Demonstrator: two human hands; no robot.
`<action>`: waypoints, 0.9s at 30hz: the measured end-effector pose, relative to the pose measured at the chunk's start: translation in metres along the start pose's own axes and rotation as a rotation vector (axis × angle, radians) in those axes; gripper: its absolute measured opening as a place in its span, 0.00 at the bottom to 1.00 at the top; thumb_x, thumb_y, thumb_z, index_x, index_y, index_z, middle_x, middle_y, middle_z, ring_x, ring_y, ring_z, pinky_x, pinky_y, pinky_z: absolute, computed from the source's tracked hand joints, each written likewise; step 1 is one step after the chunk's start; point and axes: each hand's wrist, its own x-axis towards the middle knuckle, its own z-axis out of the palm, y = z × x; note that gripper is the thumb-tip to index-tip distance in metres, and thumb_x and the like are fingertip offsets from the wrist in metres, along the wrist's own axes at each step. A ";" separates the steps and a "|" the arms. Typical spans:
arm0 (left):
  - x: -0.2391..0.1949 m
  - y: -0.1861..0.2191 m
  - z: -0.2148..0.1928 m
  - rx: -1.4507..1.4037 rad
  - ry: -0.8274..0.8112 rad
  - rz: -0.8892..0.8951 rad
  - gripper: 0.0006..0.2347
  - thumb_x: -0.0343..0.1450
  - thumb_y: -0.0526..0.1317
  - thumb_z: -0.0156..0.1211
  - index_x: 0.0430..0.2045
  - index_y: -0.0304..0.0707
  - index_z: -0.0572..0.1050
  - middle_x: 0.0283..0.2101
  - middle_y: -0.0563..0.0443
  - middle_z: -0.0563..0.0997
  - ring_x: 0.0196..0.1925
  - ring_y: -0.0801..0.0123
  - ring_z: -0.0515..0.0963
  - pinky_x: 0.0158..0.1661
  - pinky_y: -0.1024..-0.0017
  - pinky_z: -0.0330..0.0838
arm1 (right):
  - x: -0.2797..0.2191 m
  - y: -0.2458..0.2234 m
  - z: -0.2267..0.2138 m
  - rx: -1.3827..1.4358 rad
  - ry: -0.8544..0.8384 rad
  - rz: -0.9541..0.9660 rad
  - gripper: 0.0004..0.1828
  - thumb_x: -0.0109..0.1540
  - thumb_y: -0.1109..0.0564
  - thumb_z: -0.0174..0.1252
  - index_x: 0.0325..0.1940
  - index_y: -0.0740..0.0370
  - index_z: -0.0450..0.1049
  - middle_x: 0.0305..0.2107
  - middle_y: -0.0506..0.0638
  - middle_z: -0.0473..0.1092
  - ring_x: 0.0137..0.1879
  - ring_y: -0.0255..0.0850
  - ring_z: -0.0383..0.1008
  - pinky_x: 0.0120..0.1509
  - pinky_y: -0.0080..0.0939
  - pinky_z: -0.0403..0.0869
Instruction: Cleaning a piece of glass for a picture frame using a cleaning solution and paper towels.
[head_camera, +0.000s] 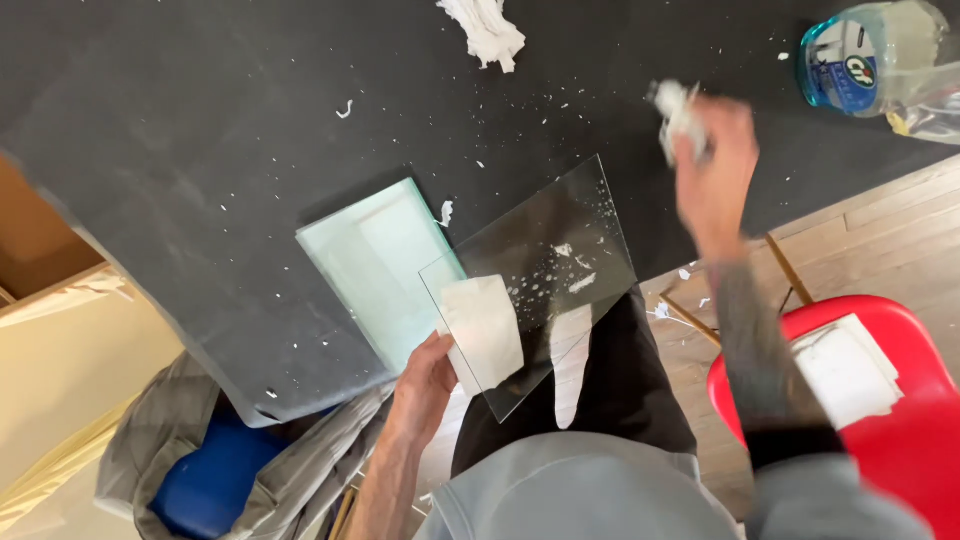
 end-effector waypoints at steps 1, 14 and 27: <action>0.002 0.000 -0.003 0.006 -0.004 0.005 0.23 0.75 0.45 0.47 0.61 0.26 0.69 0.61 0.46 0.77 0.61 0.67 0.75 0.62 0.66 0.65 | -0.020 -0.007 0.005 0.002 0.008 -0.002 0.16 0.69 0.64 0.62 0.62 0.64 0.74 0.55 0.60 0.70 0.59 0.58 0.74 0.62 0.51 0.74; 0.008 -0.020 -0.028 -0.042 0.099 -0.038 0.22 0.78 0.44 0.49 0.62 0.23 0.65 0.56 0.46 0.72 0.56 0.62 0.66 0.58 0.63 0.59 | -0.057 -0.053 0.040 -0.005 -0.120 0.077 0.15 0.67 0.66 0.59 0.58 0.63 0.78 0.51 0.55 0.73 0.56 0.54 0.71 0.61 0.49 0.71; 0.009 -0.010 -0.010 -0.173 0.054 0.006 0.22 0.74 0.45 0.49 0.60 0.26 0.66 0.64 0.47 0.73 0.67 0.62 0.69 0.68 0.61 0.58 | -0.068 -0.114 0.064 0.103 -0.074 0.157 0.19 0.66 0.67 0.55 0.61 0.62 0.76 0.53 0.57 0.71 0.57 0.52 0.71 0.62 0.48 0.71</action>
